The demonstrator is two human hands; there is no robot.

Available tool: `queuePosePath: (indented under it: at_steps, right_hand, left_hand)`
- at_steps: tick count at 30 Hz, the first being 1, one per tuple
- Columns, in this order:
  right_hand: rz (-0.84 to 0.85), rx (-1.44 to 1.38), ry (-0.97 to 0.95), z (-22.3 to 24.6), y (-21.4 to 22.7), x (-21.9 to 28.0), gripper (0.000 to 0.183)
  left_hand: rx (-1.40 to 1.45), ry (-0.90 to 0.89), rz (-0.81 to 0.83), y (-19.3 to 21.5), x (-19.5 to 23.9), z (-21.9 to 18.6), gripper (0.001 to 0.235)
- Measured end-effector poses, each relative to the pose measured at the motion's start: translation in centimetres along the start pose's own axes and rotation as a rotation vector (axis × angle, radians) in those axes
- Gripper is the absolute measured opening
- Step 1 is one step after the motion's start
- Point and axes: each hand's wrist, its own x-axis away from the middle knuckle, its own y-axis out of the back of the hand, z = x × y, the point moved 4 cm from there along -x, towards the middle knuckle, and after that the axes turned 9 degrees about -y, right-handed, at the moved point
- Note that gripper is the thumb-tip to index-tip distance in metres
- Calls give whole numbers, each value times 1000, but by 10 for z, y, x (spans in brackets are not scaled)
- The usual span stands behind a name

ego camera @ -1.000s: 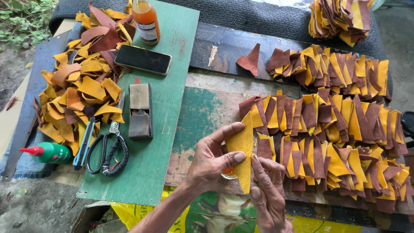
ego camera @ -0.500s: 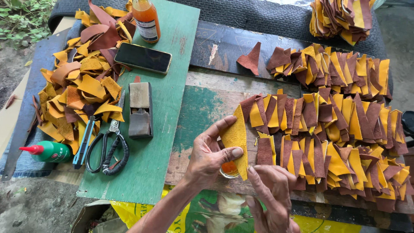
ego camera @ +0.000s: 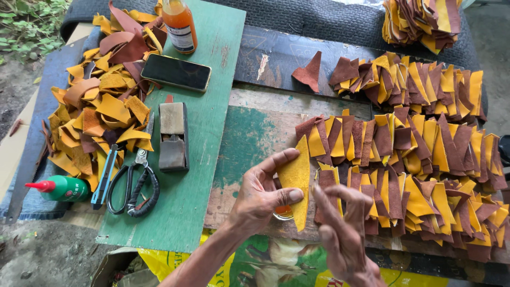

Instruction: The person repeatedly picks up small yellow and brown sandpaper pieces, applies a liquid from a small glass jar to the edges, and presses them together to form layered units. The person places each assembled unit onto a growing stack on the table. Tools such as scissors and a stapler are visible but not used during the clip.

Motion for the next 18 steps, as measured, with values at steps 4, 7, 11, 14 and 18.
queuePosePath:
  at_steps: [4,7,11,14,18]
  right_hand:
    - [13,117,-13,-18,-5,-7,52]
    - [-66,96,35,-25,0,-11,52]
    - [-52,146,-32,-46,-4,-20,54]
    - [-68,121,2,-48,0,-27,52]
    - [-59,86,-61,-49,6,-29,56]
  left_hand:
    - [83,97,39,-5,5,6,85]
    - [144,149,86,-10,5,6,84]
    - [216,244,114,-13,10,11,84]
    - [222,252,126,-13,8,10,84]
    - [179,236,150,-10,4,11,84]
